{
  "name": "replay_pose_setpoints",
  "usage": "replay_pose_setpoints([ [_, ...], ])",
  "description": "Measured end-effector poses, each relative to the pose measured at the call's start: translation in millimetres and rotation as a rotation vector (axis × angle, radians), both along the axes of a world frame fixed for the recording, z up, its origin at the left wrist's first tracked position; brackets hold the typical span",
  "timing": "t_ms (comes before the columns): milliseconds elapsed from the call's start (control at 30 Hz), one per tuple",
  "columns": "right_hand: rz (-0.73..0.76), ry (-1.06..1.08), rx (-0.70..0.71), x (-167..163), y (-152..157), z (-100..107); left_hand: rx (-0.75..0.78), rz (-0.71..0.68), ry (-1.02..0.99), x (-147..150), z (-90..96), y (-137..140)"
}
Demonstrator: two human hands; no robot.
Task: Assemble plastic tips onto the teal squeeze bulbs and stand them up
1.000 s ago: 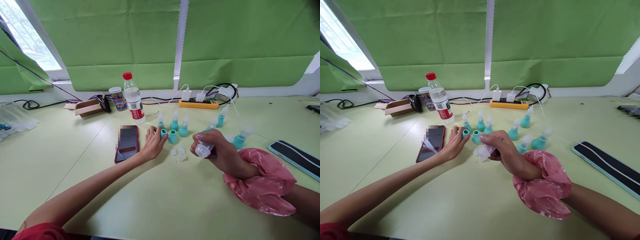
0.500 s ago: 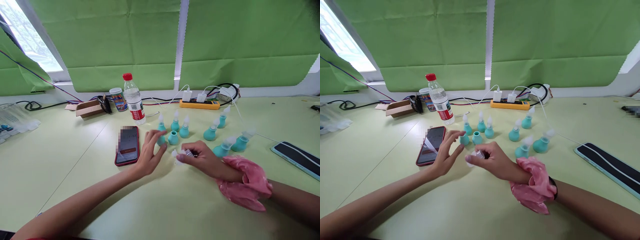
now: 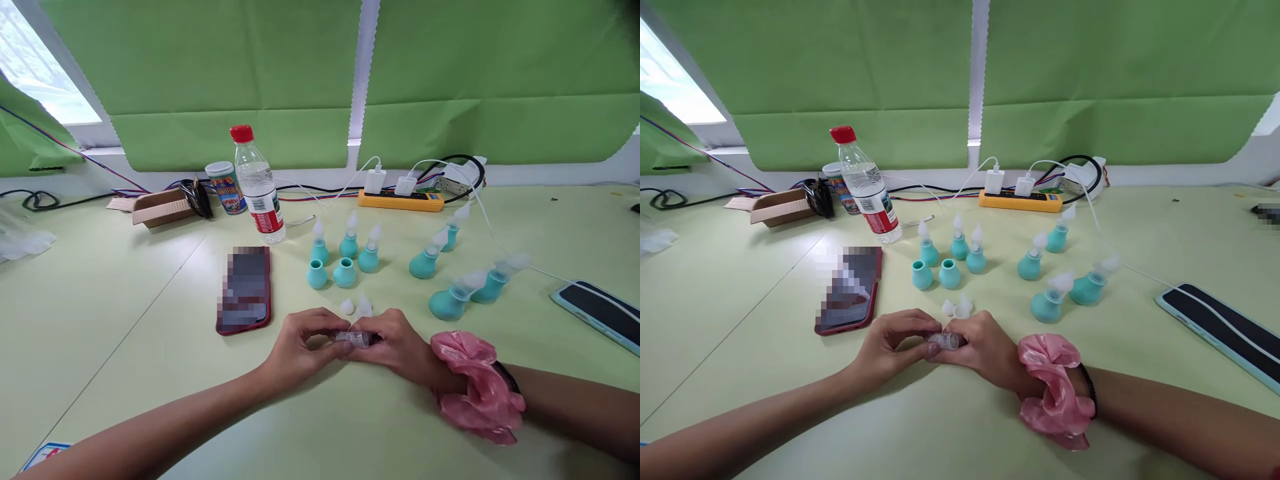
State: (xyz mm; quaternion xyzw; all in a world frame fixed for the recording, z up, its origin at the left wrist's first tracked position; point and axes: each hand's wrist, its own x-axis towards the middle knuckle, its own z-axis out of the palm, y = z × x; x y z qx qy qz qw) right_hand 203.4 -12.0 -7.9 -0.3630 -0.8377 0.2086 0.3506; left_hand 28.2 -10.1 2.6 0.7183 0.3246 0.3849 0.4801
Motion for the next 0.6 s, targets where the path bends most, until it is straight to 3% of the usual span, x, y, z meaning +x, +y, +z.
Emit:
replay_pose_setpoints([
  [167, 0.018, 0.02, -0.099, -2.7, 1.3, -2.0, 0.091, 0.124, 0.079, 0.6, 3.5, -0.3],
  [600, -0.142, 0.215, -0.311, -10.7, -5.6, -1.3, 0.409, 0.209, 0.148, -4.5, -2.8, -1.1],
])
